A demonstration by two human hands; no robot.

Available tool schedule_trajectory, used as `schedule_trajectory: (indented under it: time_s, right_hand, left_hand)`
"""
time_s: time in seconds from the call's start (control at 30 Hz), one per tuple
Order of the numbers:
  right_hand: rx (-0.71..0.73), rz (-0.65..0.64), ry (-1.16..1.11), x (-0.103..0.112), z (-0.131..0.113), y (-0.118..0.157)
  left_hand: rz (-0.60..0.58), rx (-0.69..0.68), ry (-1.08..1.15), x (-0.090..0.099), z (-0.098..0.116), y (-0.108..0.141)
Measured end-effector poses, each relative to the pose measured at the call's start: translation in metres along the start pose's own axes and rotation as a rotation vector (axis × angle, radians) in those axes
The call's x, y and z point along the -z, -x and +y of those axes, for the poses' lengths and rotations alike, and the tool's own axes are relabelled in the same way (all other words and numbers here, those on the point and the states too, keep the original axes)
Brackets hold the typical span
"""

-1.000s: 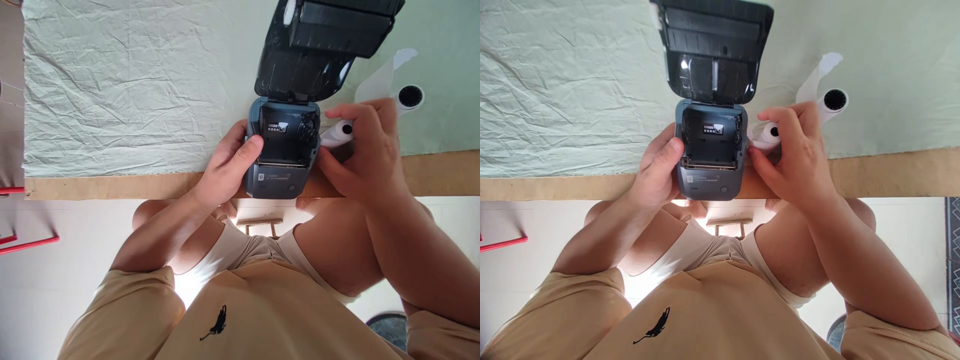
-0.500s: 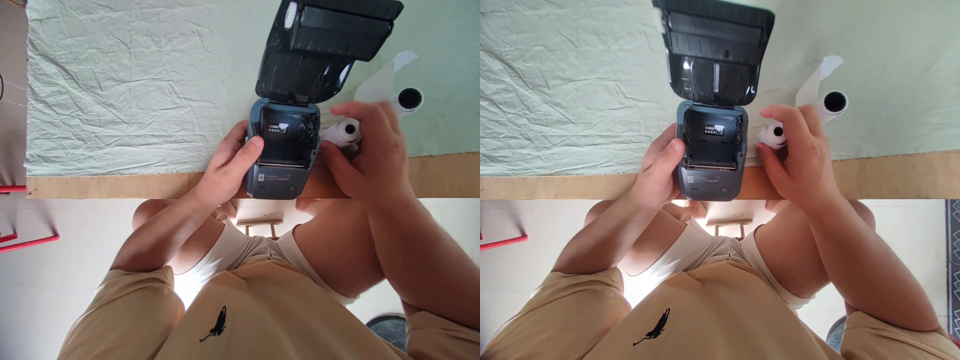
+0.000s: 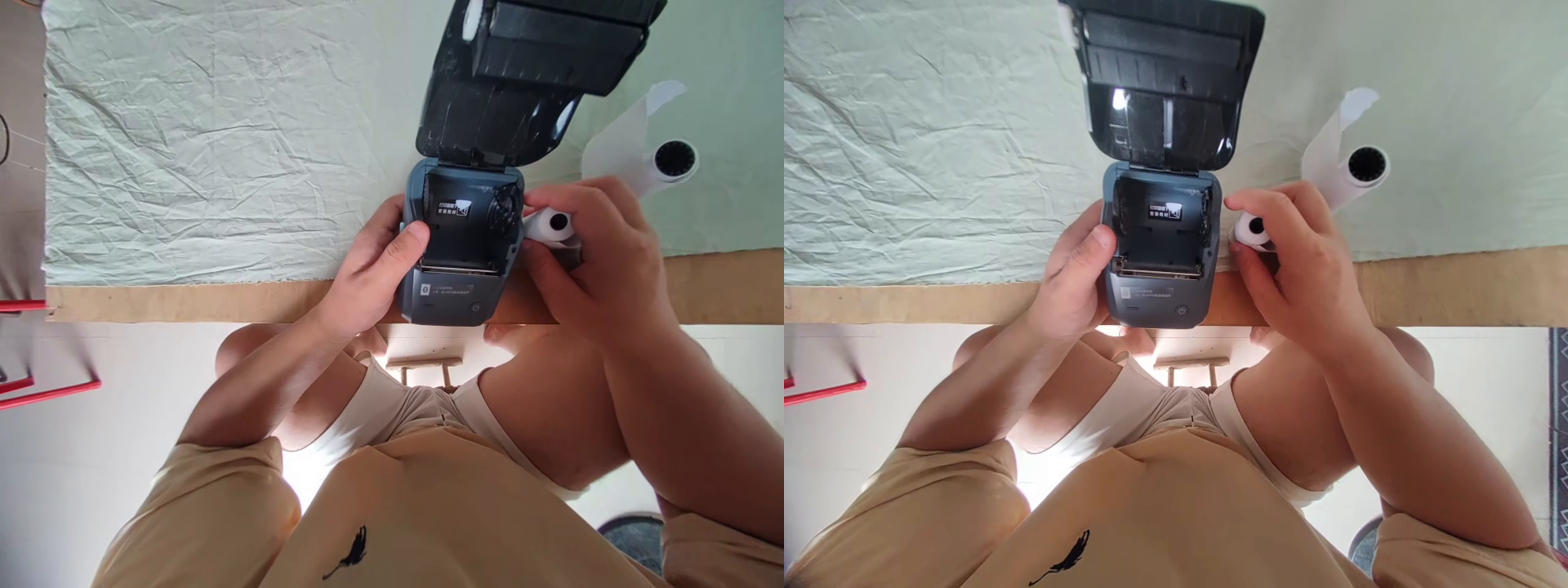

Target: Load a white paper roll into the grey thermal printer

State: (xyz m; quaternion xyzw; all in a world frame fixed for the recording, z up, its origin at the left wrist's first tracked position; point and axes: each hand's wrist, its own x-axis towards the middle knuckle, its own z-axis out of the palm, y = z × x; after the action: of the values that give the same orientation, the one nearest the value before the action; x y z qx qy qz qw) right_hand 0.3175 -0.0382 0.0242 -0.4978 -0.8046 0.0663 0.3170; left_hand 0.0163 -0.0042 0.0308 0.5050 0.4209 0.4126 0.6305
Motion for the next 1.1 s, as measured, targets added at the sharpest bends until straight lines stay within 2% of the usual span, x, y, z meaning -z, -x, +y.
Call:
schedule_trajectory:
  time_s: [0.2,0.27,0.43,0.77,0.93,1.1]
  right_hand:
    - [-0.006,0.051,0.018,0.0,-0.016,0.003]
    - [-0.003,0.059,0.022,0.0,-0.018,0.003]
    - [-0.001,0.007,-0.007,0.002,-0.018,0.002]
    - [-0.023,-0.05,0.018,0.006,-0.016,0.003]
    - [-0.012,-0.045,-0.015,0.006,-0.016,0.002]
    - [-0.029,0.033,0.018,0.001,-0.022,0.002]
  left_hand:
    - [-0.072,-0.173,0.115,0.006,-0.02,-0.004]
    - [-0.072,-0.194,0.109,0.007,-0.025,-0.005]
    - [-0.004,-0.127,0.039,0.004,-0.024,-0.006]
    - [-0.009,-0.145,0.074,0.008,-0.028,-0.002]
    - [-0.033,-0.109,0.019,0.008,-0.025,-0.004]
    - [-0.062,-0.119,0.058,0.01,-0.026,-0.004]
